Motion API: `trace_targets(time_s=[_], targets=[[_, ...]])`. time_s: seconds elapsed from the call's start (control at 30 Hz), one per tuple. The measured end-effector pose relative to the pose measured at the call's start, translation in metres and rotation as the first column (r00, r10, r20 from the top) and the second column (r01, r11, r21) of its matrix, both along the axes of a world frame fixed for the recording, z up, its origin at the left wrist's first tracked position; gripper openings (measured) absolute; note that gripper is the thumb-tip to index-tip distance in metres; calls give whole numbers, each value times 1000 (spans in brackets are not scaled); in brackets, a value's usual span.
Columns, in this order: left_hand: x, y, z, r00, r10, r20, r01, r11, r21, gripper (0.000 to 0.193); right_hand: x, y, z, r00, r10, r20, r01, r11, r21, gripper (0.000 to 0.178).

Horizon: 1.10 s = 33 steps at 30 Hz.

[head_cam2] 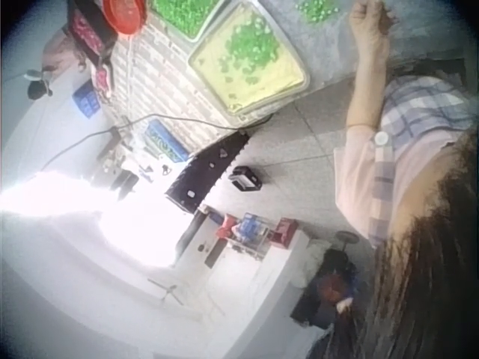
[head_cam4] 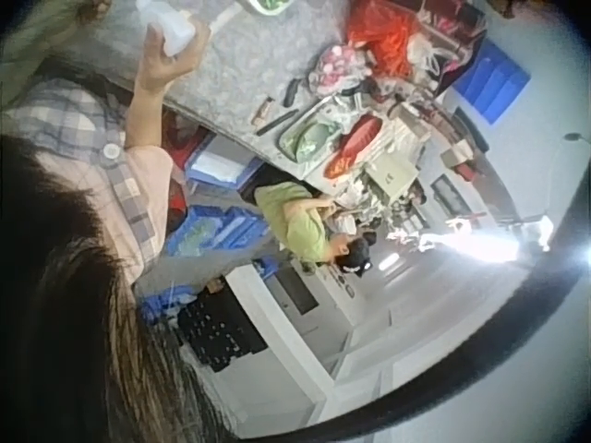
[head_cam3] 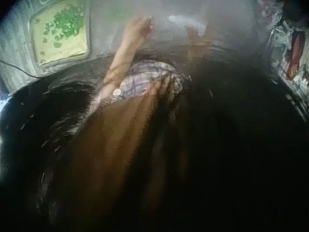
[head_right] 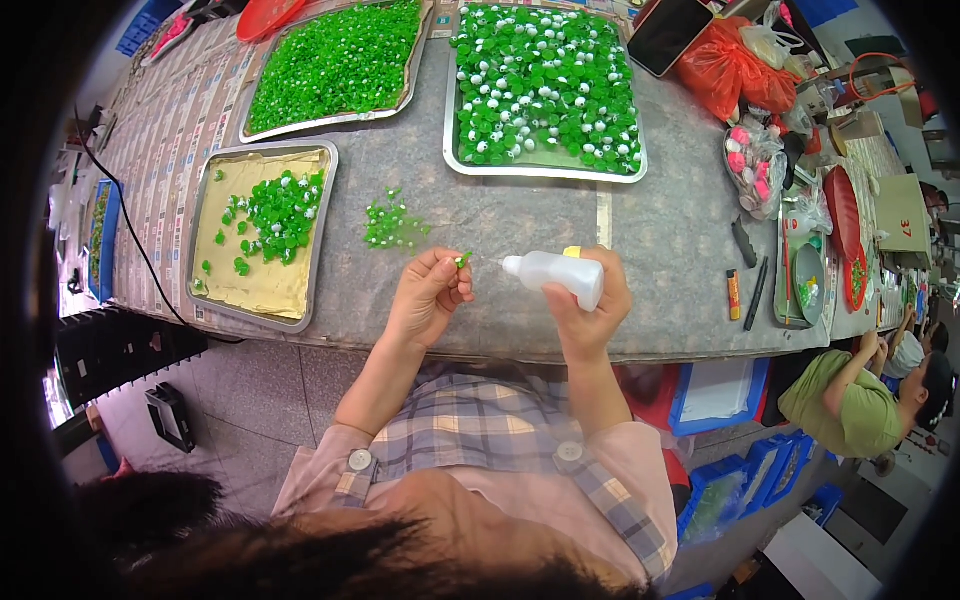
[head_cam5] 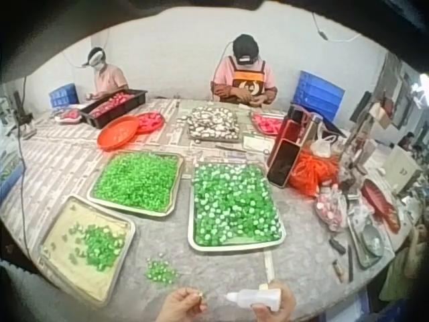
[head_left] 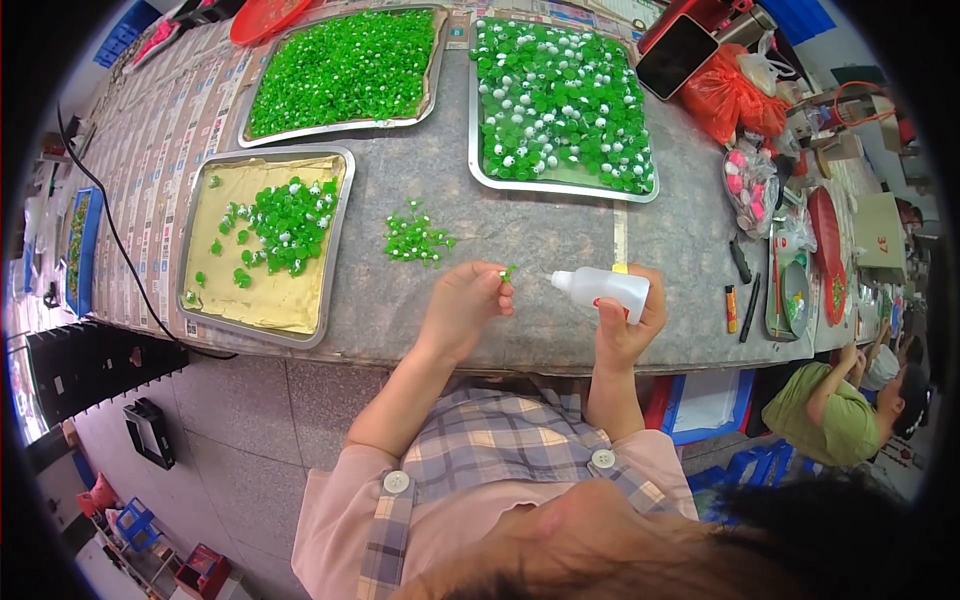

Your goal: The person applies glue onto small green plastic pieces using a squeeze bottle and attaches small white parts to them by hand.

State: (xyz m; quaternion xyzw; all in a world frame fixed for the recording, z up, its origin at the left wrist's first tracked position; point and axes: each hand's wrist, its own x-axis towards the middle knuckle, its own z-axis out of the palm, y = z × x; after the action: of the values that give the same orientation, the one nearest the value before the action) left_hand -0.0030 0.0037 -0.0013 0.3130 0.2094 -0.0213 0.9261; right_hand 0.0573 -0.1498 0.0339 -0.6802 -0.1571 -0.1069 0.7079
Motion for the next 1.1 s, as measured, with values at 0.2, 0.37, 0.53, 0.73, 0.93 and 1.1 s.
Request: trace_targets(time_s=[0.2,0.37,0.53,0.73,0.93,1.1], targets=[[0,-2,4,997,71,-1,-71,994,79,9,-1,-5,-2,1000,5,26,-6,1000,23,37],[-1,-1,1,992,120,40,-124,985,117,11,-2,-3,-2,1000,11,16,-11,1000,-11,35],[0,-2,1,991,131,37,-134,983,127,11,-2,-3,-4,1000,12,-2,-12,1000,-10,34],[1,-1,2,991,134,26,-136,983,127,11,-1,-10,-9,999,-3,-40,3,1000,-6,36],[2,0,0,990,141,5,-141,985,97,11,34,-32,2,955,35,-294,14,986,164,28],[0,2,-6,991,124,50,-128,989,72,13,66,-67,-26,937,-52,-345,51,999,-11,36]])
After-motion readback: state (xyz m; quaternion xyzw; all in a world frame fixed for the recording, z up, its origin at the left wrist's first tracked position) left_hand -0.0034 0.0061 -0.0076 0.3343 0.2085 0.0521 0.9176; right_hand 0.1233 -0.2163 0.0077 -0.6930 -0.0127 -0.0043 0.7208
